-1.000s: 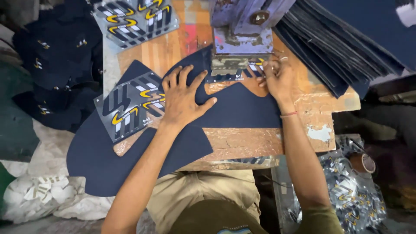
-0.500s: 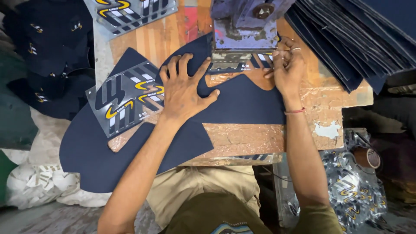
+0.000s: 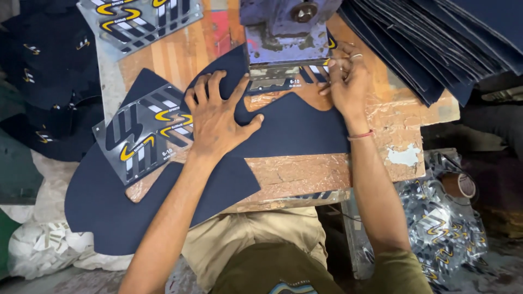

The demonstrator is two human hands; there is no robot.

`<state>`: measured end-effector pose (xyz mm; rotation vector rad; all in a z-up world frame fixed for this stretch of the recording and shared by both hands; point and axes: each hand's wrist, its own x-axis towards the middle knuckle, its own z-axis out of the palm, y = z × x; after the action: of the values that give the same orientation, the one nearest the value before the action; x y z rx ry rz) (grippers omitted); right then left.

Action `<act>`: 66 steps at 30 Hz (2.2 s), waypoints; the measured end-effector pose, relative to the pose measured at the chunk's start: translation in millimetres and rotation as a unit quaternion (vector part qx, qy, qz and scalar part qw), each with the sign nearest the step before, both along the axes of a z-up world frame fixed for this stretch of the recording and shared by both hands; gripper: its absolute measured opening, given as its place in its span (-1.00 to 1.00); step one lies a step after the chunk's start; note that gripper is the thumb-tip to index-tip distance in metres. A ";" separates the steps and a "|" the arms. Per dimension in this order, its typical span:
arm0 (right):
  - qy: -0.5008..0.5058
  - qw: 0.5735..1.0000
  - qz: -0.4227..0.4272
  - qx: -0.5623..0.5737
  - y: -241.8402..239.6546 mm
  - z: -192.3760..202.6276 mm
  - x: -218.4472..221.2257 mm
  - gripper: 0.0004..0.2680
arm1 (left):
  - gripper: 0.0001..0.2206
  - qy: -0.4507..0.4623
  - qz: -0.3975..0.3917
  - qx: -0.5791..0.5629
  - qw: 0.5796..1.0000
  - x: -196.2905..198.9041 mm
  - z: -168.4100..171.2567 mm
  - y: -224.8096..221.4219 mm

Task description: Pressing decorative stickers onto fabric cutouts using a heat press machine.

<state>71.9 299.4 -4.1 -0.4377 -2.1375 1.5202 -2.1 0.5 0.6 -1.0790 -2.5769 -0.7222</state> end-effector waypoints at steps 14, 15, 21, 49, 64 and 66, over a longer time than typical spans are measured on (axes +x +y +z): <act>0.026 0.927 -0.058 0.369 -33.4 46.2 84.1 -0.86 | -0.33 0.014 0.077 -0.008 0.997 -31.7 22.1 -133.9; -0.063 0.973 -0.062 0.215 -42.2 46.6 111.7 -0.78 | -0.29 0.062 0.156 -0.063 0.984 -36.6 9.5 -165.5; -0.105 0.982 -0.035 0.153 -73.5 37.2 176.3 -0.74 | -0.65 -0.228 0.245 0.072 0.940 -0.6 -2.6 -274.7; -0.067 0.724 0.645 0.233 -209.8 44.7 164.5 -0.91 | -0.30 -0.405 -0.087 0.034 0.909 -28.3 31.5 -67.1; -0.017 0.993 -0.062 0.094 -27.3 1.1 154.8 -0.81 | -0.57 -0.365 0.380 0.406 0.747 19.2 -118.9 -415.9; -0.012 0.995 -0.077 0.057 -29.4 -0.9 155.8 -0.79 | -0.65 -0.367 0.451 0.402 0.707 1.2 -167.3 -443.8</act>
<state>227.7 270.0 -4.9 -0.5678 -2.1423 1.3066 -0.9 -443.3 -166.7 0.8628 -2.2895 -1.8865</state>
